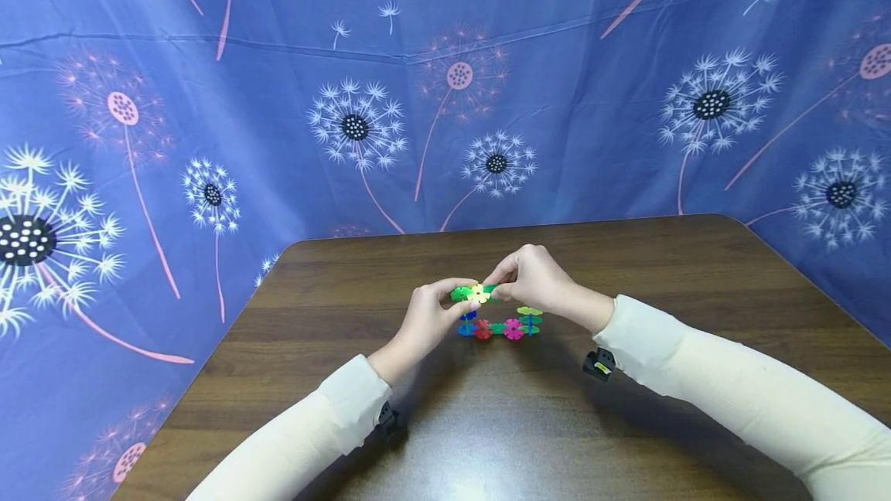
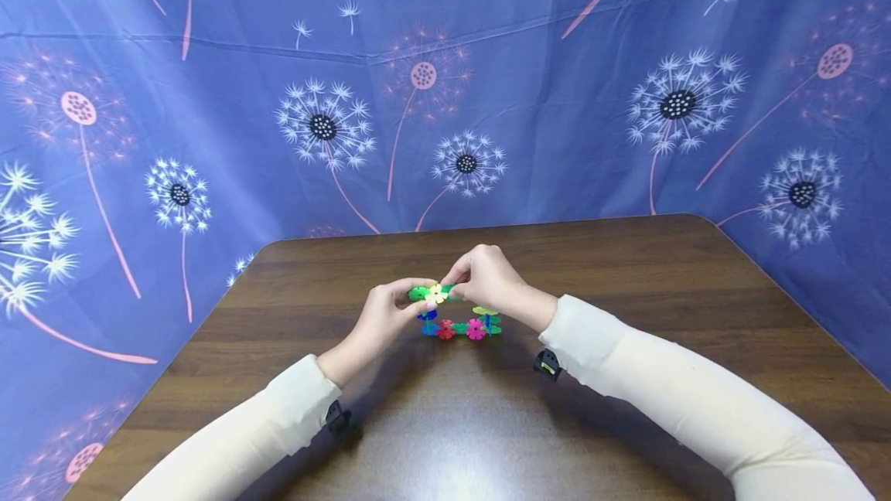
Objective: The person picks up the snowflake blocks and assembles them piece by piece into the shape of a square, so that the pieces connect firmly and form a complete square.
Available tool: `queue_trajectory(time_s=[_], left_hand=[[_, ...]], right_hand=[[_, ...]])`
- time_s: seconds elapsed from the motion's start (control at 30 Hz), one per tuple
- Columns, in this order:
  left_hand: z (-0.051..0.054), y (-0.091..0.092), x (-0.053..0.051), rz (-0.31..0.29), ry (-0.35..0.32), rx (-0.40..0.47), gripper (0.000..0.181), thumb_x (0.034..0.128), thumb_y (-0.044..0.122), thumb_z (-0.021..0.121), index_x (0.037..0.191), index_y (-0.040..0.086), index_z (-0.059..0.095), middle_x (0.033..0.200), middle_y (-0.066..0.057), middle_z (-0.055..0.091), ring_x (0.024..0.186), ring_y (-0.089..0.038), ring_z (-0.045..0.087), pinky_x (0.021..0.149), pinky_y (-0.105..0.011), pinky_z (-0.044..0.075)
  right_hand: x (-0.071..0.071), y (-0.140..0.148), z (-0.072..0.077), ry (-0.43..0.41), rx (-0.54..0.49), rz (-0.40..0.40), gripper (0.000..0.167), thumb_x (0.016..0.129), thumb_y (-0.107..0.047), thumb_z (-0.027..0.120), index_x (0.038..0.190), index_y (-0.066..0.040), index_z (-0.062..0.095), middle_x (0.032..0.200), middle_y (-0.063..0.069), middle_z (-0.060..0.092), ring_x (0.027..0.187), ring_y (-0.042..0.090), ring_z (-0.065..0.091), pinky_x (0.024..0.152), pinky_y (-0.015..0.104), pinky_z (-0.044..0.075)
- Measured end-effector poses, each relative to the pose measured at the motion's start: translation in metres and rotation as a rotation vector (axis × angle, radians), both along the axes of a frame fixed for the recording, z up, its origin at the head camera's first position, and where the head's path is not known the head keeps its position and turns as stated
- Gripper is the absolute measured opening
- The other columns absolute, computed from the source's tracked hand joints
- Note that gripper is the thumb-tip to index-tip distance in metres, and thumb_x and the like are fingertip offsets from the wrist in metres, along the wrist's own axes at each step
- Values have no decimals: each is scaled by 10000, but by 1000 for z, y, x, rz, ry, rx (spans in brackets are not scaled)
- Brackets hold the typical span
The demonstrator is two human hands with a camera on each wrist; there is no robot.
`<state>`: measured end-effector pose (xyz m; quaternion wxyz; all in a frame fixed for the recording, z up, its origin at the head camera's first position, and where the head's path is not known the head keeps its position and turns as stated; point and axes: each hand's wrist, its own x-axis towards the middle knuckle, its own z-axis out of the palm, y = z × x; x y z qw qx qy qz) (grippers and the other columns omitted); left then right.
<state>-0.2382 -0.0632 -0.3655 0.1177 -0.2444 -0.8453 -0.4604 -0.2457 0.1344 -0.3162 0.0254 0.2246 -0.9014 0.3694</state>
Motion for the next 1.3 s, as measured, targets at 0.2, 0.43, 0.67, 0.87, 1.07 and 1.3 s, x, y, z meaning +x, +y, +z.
queue_trajectory(time_s=[0.2, 0.43, 0.67, 0.87, 1.07, 1.3], left_hand=[[1, 5, 0, -25, -20, -18, 362, 835, 188, 766, 1168, 75, 686, 1088, -81, 720, 830, -107, 635, 691, -190, 533], [2, 8, 0, 10, -9, -11, 260, 839, 182, 763, 1073, 86, 700, 984, -63, 724, 736, -71, 568, 643, -180, 492], [3, 5, -1, 20, 6, 1, 215, 839, 168, 764, 1033, 91, 715, 926, -61, 730, 699, -66, 561, 608, -179, 483], [0, 3, -2, 28, 14, 10, 183, 825, 142, 774, 996, 96, 730, 902, -63, 737, 661, -50, 554, 576, -173, 482], [0, 4, -3, 14, 36, 7, 157, 833, 137, 763, 978, 91, 724, 924, -74, 734, 684, -52, 554, 585, -175, 486], [0, 5, -3, 16, 80, 6, 147, 829, 133, 764, 966, 94, 729, 942, -74, 737, 753, -107, 603, 619, -184, 482]], right_hand=[[-4, -2, -2, -18, -38, 43, 83, 782, -86, 797, 859, -116, 790, 786, 15, 749, 659, 94, 620, 553, 265, 491], [-9, 2, -2, -139, -162, 92, 91, 814, -107, 776, 891, -60, 764, 794, 63, 747, 708, 154, 694, 644, 316, 556], [-25, 11, -3, -341, -408, 126, 249, 838, -141, 762, 974, 63, 720, 881, 115, 752, 798, 269, 732, 794, 428, 580], [-43, 18, -10, -376, -483, 127, 307, 858, -127, 737, 1032, 118, 676, 872, 117, 747, 812, 218, 726, 834, 445, 566], [-63, 13, -25, -336, -428, 120, 296, 883, -94, 702, 1060, 139, 658, 892, 145, 746, 798, 228, 730, 849, 501, 544], [-76, -7, -37, -260, -246, 74, 211, 881, -86, 699, 1054, 35, 712, 983, 151, 740, 838, 189, 712, 756, 323, 577]])
